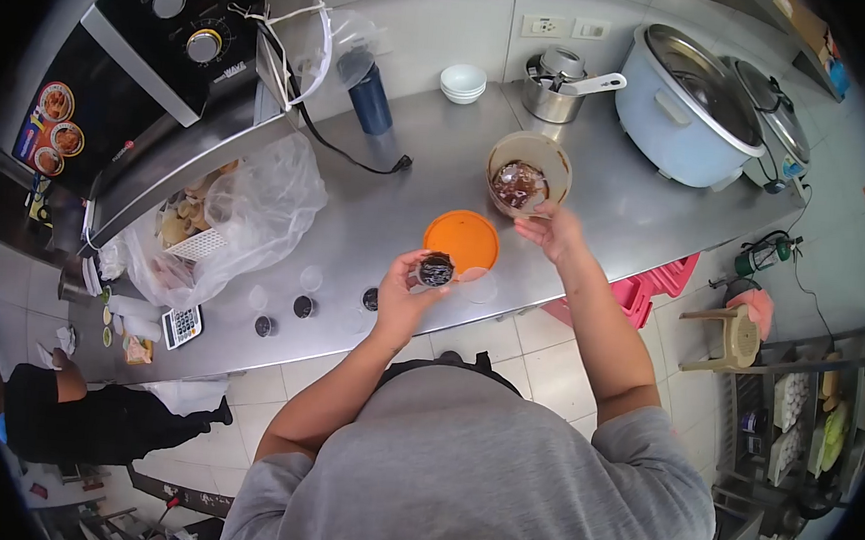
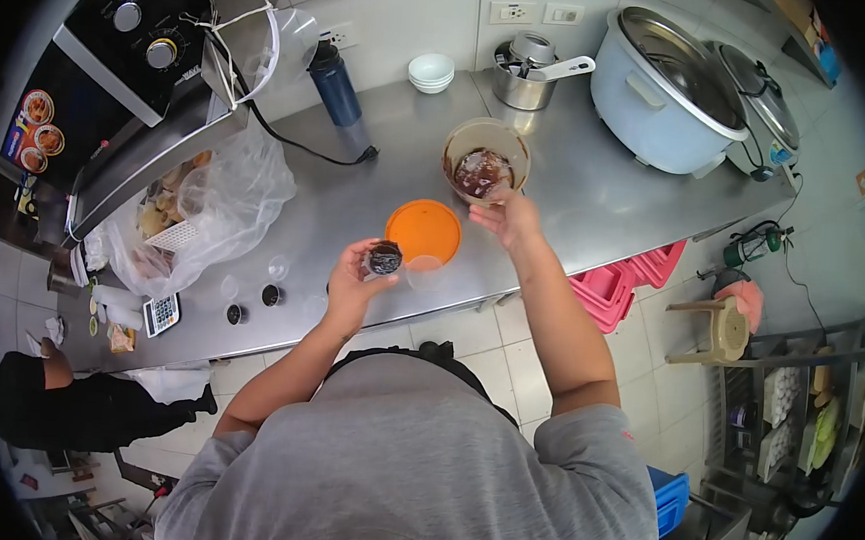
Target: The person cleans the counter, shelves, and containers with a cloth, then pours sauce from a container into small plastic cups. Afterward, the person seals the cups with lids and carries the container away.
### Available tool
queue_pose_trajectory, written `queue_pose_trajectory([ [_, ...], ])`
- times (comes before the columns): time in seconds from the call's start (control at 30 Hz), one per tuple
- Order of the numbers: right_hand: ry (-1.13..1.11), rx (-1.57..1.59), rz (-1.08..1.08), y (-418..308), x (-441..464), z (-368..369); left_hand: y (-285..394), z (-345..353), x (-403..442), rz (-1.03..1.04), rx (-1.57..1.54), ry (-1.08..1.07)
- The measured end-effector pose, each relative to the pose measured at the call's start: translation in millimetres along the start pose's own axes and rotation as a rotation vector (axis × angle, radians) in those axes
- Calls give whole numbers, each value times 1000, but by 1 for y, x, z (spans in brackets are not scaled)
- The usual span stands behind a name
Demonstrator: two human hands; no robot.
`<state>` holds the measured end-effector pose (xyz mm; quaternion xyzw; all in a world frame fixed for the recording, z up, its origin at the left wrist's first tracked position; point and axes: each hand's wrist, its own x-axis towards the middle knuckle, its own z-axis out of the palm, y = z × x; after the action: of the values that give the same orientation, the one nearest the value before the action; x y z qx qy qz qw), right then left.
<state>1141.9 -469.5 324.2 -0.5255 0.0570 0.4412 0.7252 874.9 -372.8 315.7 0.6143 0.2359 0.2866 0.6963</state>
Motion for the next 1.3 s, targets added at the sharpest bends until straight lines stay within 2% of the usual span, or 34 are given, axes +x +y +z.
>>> queue_pose_trajectory([
  [0.13,90,43,-7,-4,-8,8,0,-16,-8,41,4,62],
  [0.23,-115,-245,-180,49,6,-17,13,-22,-11,39,-43,146],
  [0.3,-337,-476,-98,93,-26,0,21,-19,-11,24,-87,161],
  [0.37,-464,-316,128,97,-73,41,15,-18,-7,49,-103,168],
  [0.47,-547,-142,43,103,-82,71,3,-17,-7,42,-87,183],
  [0.6,-372,-489,-134,112,-69,91,0,-12,-10,-70,106,228],
  [0.7,-238,-690,-594,133,-47,97,-2,-5,-9,14,202,243],
  [0.8,-216,-760,-721,127,-51,106,-1,-4,-9,64,-58,249],
  [0.9,-329,-846,-662,119,-60,110,10,-7,-6,-155,-323,318],
  [1.0,-503,-715,-383,120,-55,102,0,-18,-1,-137,-117,427],
  [1.1,-591,-643,-372,130,-40,91,3,-23,-3,-199,9,388],
  [1.3,-524,-828,-367,151,-31,85,-24,-24,-1,-255,157,375],
])
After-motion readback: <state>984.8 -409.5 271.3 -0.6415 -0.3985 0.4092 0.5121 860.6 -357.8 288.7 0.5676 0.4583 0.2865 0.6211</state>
